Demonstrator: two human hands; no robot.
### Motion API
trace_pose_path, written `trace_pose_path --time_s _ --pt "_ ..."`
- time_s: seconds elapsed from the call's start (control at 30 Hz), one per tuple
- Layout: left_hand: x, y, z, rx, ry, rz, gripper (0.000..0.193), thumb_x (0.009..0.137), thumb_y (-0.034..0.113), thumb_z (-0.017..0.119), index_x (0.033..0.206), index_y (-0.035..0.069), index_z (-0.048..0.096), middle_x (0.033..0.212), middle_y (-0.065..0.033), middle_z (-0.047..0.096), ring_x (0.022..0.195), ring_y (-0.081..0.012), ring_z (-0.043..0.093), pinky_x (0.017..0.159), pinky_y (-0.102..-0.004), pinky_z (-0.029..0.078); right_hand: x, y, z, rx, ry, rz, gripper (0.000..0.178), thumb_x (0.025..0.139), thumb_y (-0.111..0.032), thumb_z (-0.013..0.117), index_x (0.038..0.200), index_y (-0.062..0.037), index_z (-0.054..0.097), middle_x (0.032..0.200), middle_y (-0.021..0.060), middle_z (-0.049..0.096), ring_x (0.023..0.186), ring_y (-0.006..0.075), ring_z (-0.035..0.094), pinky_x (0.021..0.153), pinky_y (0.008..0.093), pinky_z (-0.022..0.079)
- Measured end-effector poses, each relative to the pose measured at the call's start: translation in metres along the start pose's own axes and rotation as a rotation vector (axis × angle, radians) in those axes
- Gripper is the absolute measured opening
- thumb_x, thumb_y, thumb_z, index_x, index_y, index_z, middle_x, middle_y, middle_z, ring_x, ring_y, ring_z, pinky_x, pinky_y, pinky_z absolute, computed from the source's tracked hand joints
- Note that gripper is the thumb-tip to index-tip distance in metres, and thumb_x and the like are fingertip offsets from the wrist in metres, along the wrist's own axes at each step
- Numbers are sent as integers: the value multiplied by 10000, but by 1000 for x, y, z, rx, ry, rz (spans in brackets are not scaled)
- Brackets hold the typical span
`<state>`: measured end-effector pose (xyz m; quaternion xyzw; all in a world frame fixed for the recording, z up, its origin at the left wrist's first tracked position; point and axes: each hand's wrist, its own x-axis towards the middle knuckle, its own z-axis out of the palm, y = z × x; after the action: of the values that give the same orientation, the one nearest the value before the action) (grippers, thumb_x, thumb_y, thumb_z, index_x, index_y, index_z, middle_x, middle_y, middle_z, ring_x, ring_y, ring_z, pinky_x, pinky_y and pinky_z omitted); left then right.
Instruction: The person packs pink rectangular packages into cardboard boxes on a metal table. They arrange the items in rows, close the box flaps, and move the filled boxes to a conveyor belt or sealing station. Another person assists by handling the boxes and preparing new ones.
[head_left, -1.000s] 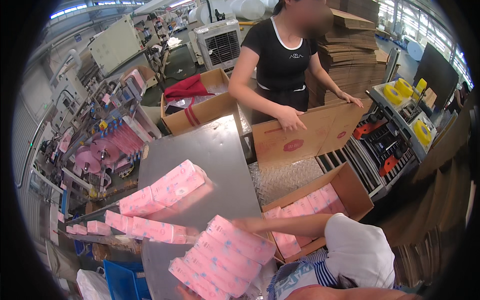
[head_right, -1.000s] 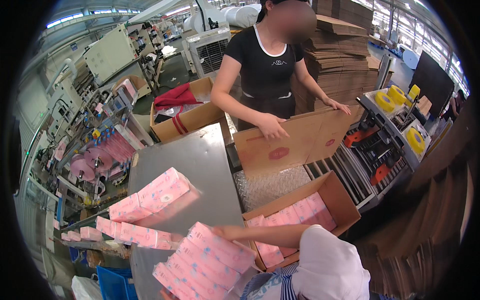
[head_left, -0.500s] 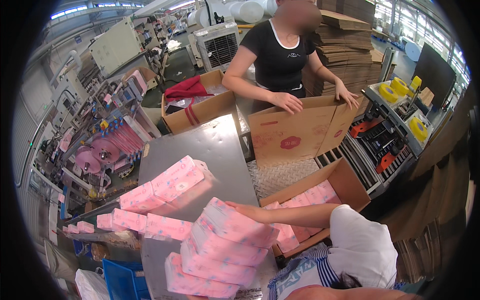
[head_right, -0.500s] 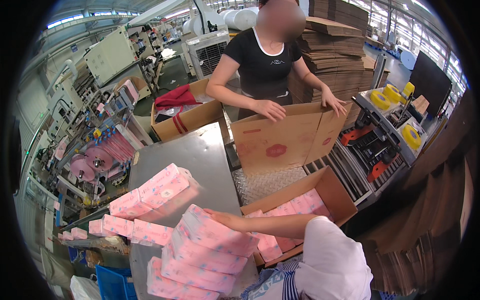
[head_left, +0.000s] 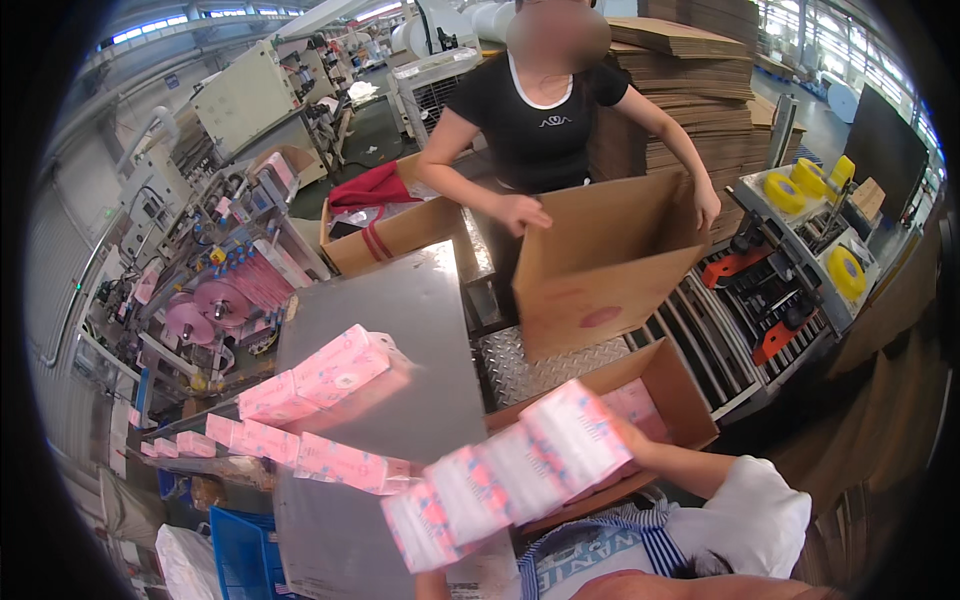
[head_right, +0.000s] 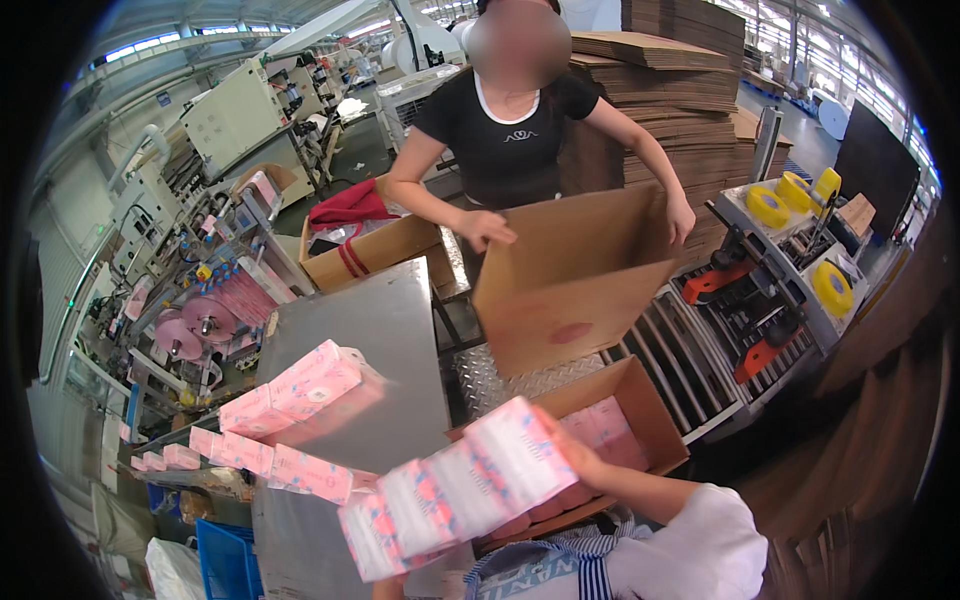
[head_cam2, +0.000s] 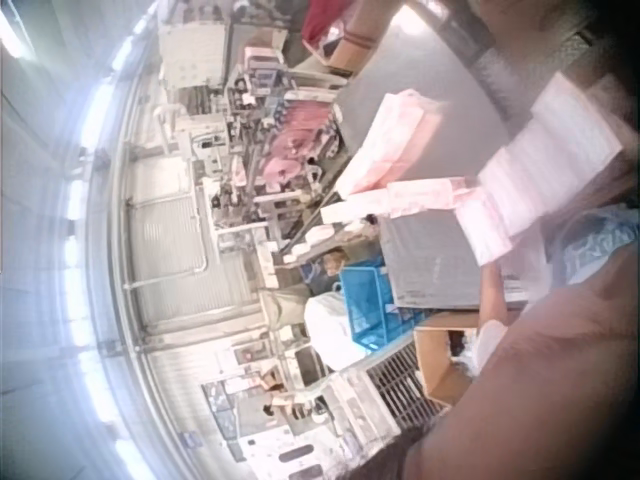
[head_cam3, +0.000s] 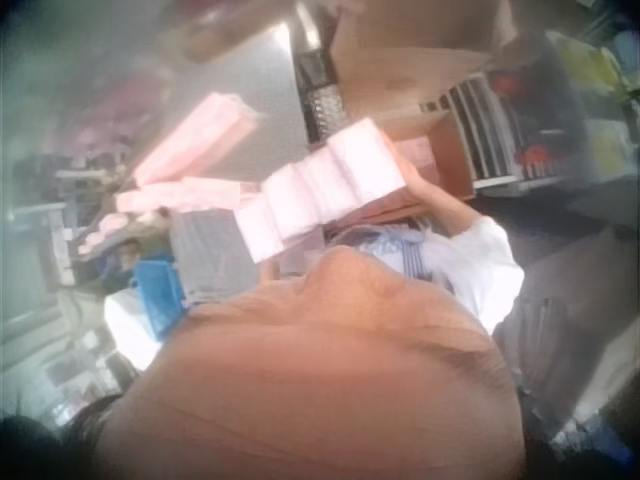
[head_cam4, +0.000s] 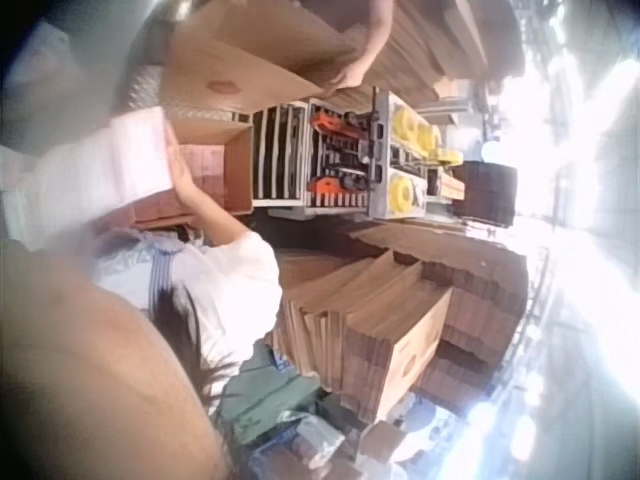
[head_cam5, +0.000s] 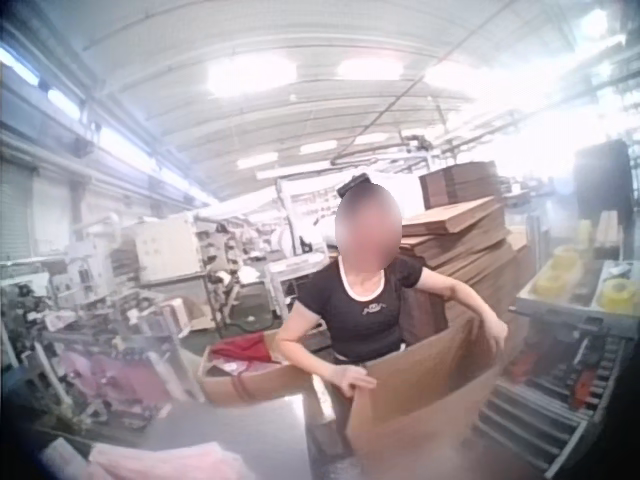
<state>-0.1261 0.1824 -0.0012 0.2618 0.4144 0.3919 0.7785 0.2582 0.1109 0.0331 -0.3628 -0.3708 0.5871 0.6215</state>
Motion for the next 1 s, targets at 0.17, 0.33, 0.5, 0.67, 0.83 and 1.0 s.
trace_pose_path --time_s 0.17,0.33,0.5,0.67,0.83,1.0 --pt "62 -77 79 -62 -217 -326 477 889 428 514 1165 46 588 1158 -171 602 1103 -322 549 961 -509 418 -91 -80 -97 29 481 70 560 977 -410 396 1398 -45 345 1356 116 478 1206 227 503 1028 369 398" --pt "120 -156 124 -69 -176 -790 479 895 441 505 1158 51 594 1151 -162 611 1087 -314 564 956 -507 425 -125 -11 -194 115 733 365 559 966 -468 381 1284 -23 499 1217 115 583 1089 258 580 954 386 464" --pt "139 -158 128 143 93 -740 482 901 455 496 1150 55 599 1143 -154 620 1071 -306 579 951 -505 432 -67 0 -181 -117 979 502 492 938 -402 489 1221 -2 533 1102 173 615 1008 307 598 831 413 498" --pt "90 -113 191 1391 -13 593 651 856 590 501 1262 83 543 1362 -174 441 1266 -340 409 1033 -574 296 -51 -57 -118 -1751 302 -139 723 717 -415 731 1311 -108 454 1324 141 462 1235 329 417 1050 515 264" --pt "127 -166 229 1985 -302 177 631 793 588 583 1334 281 478 1550 -151 79 1423 -359 70 1050 -663 162 -7 -15 -163 -1860 0 329 822 657 -494 753 1348 -193 425 1321 112 466 1274 325 375 1054 591 196" --pt "140 -218 206 2052 -316 253 712 776 520 637 1400 290 382 1554 -149 47 1422 -379 51 1029 -693 179 10 29 -200 -1862 -10 552 846 670 -489 752 1371 -187 388 1354 160 420 1287 355 356 1035 623 223"
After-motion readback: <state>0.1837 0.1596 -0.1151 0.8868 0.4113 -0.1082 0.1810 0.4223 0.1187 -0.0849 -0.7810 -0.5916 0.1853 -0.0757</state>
